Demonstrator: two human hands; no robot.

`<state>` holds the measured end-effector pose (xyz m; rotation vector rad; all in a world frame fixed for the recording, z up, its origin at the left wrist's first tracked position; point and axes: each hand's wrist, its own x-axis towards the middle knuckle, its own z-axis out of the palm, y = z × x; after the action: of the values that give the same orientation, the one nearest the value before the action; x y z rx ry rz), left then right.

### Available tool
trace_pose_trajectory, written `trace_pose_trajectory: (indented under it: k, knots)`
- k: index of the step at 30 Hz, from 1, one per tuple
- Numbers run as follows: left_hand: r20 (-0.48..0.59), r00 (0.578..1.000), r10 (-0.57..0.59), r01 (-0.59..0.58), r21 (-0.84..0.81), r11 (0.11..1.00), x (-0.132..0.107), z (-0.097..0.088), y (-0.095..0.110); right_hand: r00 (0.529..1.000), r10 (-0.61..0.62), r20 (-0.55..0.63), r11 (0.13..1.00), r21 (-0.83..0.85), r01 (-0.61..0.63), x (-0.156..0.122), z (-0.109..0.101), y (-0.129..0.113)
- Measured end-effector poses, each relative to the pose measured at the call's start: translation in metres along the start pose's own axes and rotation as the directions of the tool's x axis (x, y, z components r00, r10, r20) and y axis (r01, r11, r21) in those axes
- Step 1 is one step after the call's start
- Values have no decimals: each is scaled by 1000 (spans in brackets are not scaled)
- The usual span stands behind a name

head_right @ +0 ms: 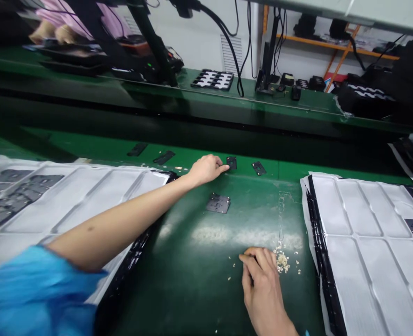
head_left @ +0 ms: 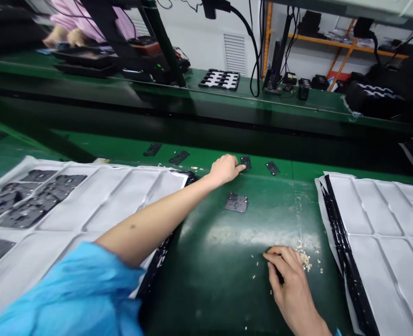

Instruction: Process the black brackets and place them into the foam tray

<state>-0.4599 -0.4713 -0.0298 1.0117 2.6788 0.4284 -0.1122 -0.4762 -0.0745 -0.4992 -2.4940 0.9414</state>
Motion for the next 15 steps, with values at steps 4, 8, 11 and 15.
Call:
trace_pose_trajectory:
  k: [4, 8, 11, 15]
  knots:
    - [11, 992, -128, 127, 41, 991, 43, 9, 29, 999, 38, -16, 999, -2, -38, -3, 1, 4]
    - [87, 989, -116, 114, 26, 993, 55, 12, 50, 993, 87, -84, 996, -1, -87, -5, 0, 10]
    - [112, 994, 10, -8, -18, 1000, 34, 10, 65, 987, 103, -126, 995, 9, -103, -2, -6, 13]
    - [164, 939, 301, -281, -133, 950, -33, 1, 78, 970, 118, -211, 992, 64, -107, 6, -26, 16]
